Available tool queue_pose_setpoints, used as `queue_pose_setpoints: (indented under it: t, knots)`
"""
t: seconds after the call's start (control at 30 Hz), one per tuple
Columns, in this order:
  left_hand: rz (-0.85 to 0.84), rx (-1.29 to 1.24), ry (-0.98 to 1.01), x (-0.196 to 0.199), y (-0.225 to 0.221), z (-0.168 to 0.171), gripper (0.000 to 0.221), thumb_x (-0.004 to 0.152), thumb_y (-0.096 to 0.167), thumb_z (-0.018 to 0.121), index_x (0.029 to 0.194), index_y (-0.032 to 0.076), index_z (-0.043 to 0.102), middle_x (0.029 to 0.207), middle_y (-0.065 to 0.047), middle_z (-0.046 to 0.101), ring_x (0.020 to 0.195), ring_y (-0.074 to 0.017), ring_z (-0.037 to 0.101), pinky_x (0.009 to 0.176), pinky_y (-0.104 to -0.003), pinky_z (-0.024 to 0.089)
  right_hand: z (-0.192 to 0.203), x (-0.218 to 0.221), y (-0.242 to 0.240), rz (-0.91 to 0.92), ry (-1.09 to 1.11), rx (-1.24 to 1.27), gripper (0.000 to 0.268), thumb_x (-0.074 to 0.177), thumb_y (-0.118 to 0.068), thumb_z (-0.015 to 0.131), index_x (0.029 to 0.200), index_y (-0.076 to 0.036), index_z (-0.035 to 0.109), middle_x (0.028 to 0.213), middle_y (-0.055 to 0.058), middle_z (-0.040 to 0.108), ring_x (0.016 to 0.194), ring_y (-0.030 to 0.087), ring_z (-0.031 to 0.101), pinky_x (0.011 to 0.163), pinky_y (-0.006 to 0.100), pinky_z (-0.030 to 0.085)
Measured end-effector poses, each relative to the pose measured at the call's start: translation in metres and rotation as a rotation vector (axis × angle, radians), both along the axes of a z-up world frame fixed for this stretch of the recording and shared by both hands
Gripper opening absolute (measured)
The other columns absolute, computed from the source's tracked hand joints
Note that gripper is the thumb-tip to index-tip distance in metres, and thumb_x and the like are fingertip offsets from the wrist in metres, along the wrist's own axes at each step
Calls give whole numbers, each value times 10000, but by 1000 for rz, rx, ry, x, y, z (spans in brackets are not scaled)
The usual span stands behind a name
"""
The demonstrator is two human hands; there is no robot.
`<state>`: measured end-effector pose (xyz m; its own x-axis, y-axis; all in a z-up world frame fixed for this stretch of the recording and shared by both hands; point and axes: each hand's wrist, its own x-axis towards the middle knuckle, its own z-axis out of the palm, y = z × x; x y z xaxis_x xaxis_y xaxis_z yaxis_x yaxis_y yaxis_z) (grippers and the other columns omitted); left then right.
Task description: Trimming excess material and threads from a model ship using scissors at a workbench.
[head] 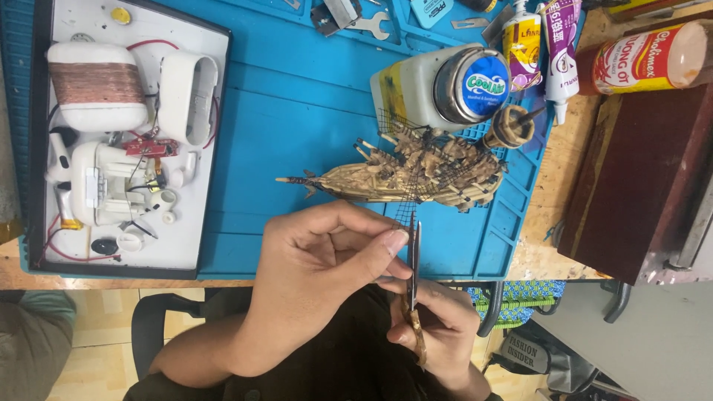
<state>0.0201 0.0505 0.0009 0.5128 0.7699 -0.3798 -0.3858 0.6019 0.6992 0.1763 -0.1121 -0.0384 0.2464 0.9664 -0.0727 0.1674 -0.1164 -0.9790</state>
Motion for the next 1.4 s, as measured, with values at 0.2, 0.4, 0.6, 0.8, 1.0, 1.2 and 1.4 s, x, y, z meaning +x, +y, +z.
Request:
queue_pose_setpoints:
  t: [0.2, 0.4, 0.6, 0.8, 1.0, 1.2, 1.4]
  knots:
    - [0, -6, 11, 0, -1, 0, 118, 950, 72, 798, 992, -37, 782, 811, -175, 820, 751, -248, 863, 681, -363, 807, -1, -1, -2, -16, -6, -7, 583, 935, -436, 836, 1230, 61, 768, 749, 53, 681, 527, 126, 573, 538, 250, 464]
    - [4, 0, 7, 0, -1, 0, 110, 952, 63, 797, 990, -38, 782, 813, -173, 816, 752, -247, 862, 680, -359, 804, 1, -1, 0, -8, -29, -12, 595, 953, -467, 814, 1236, 55, 767, 802, 55, 718, 526, 118, 571, 541, 241, 453]
    - [0, 2, 7, 0, -1, 0, 126, 951, 77, 799, 997, -39, 786, 806, -173, 817, 740, -248, 860, 679, -354, 802, 1, -1, 1, -1, -41, -20, 602, 953, -488, 807, 1237, 42, 772, 704, 22, 639, 526, 106, 541, 549, 243, 446]
    - [0, -21, 10, 0, -2, 0, 117, 944, 65, 804, 993, -39, 788, 807, -179, 823, 734, -254, 862, 670, -359, 802, -4, 1, -5, -2, 51, 0, 571, 944, -424, 854, 1246, 52, 764, 804, 40, 708, 520, 133, 559, 526, 262, 447]
    - [-11, -17, 18, 0, -1, 0, 124, 942, 77, 807, 996, -33, 791, 813, -178, 829, 733, -258, 869, 664, -346, 794, -5, 1, -5, -2, 103, -3, 576, 942, -411, 866, 1249, 65, 764, 741, 41, 617, 529, 144, 536, 539, 277, 427]
    - [-13, -10, 22, 0, 0, 2, 129, 941, 84, 809, 995, -32, 793, 808, -177, 829, 728, -257, 869, 659, -340, 793, -1, 0, -2, 3, 71, -31, 588, 936, -446, 854, 1225, 60, 775, 711, 46, 643, 523, 132, 557, 548, 268, 440]
    - [-17, -31, 29, 0, -1, 1, 126, 934, 83, 815, 984, -31, 794, 799, -179, 831, 720, -259, 873, 651, -339, 787, -3, 0, -5, -3, 133, -14, 585, 932, -399, 882, 1256, 72, 762, 756, 62, 679, 523, 154, 575, 529, 276, 443]
